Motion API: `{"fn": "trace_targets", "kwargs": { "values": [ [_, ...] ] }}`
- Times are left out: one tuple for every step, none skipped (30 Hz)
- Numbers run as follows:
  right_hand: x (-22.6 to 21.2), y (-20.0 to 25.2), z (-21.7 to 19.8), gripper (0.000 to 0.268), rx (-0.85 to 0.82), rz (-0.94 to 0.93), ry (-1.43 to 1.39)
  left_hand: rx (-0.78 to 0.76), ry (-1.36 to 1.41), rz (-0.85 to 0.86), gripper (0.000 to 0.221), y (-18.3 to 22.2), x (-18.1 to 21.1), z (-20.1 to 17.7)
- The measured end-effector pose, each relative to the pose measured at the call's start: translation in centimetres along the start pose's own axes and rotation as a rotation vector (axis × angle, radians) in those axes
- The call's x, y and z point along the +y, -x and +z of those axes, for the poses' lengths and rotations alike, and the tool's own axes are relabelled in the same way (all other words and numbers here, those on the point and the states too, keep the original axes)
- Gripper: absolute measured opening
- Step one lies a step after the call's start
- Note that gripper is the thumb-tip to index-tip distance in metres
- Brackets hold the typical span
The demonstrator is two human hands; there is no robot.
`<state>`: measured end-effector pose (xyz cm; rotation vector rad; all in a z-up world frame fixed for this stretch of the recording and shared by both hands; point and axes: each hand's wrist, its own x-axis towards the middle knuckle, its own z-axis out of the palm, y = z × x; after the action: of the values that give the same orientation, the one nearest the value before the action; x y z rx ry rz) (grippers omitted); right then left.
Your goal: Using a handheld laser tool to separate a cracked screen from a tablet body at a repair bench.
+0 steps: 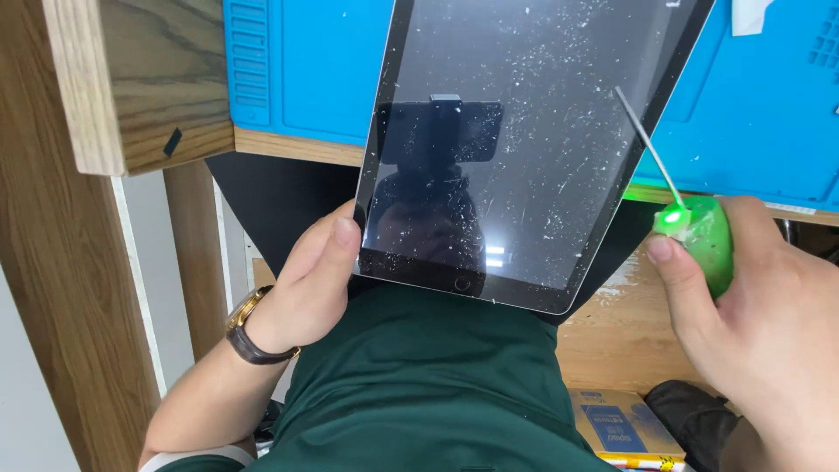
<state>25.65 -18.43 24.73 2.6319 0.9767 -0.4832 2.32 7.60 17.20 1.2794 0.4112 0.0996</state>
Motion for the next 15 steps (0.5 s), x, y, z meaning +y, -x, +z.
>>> {"fn": "trace_targets", "kwargs": {
  "values": [
    [-0.2,-0.2,-0.2,0.045,-0.005,-0.022,0.014,-0.018,0.064,-0.001,0.061,-0.2,0.3,0.1],
    [-0.3,-0.3,-0.4,0.043,-0.012,-0.045,0.028,-0.034,0.129,-0.003,0.052,-0.4,0.5,0.3],
    [-0.3,-0.4,-0.4,0.043,-0.016,-0.040,0.032,-0.039,0.134,-0.005,0.052,-0.6,0.5,0.2],
    [-0.3,-0.4,-0.4,0.044,-0.026,-0.033,0.048,-0.051,0.111,0.005,0.052,-0.7,0.6,0.0],
    [-0.3,-0.5,-0.4,0.045,-0.036,-0.025,0.063,-0.063,0.088,0.016,0.053,-0.8,0.6,-0.1],
    [-0.3,-0.5,-0.4,0.045,-0.037,-0.025,0.066,-0.063,0.090,0.016,0.053,-0.7,0.0,-0.3],
    [-0.4,-0.5,-0.4,0.046,-0.036,-0.031,0.110,-0.041,0.036,0.016,0.054,-0.6,-0.6,-0.6],
    [-0.4,-0.5,-0.3,0.048,-0.036,-0.037,0.153,-0.020,-0.018,0.015,0.058,-0.5,-1.2,-0.8],
    [-0.4,-0.5,-0.1,0.048,-0.038,-0.038,0.155,-0.019,-0.016,0.014,0.058,-0.4,-1.5,-0.9],
    [-0.3,-0.5,0.1,0.049,-0.033,-0.040,0.183,-0.026,-0.013,0.021,0.056,-0.4,-1.8,-1.1],
    [-0.2,-0.4,0.3,0.051,-0.027,-0.042,0.210,-0.032,-0.010,0.027,0.055,-0.4,-2.1,-1.2],
    [0.0,-0.4,0.6,0.051,-0.030,-0.045,0.212,-0.030,-0.009,0.025,0.055,-0.5,-2.2,-1.2],
    [0.2,-0.4,0.8,0.051,-0.012,-0.053,0.192,-0.030,-0.014,0.046,0.055,-0.7,-2.4,-1.2],
    [0.5,-0.4,1.1,0.051,0.007,-0.059,0.172,-0.032,-0.018,0.068,0.056,-0.8,-2.6,-1.3],
    [0.7,-0.3,1.4,0.051,0.006,-0.059,0.174,-0.031,-0.016,0.067,0.056,-0.9,-2.5,-1.3]
  ]
}}
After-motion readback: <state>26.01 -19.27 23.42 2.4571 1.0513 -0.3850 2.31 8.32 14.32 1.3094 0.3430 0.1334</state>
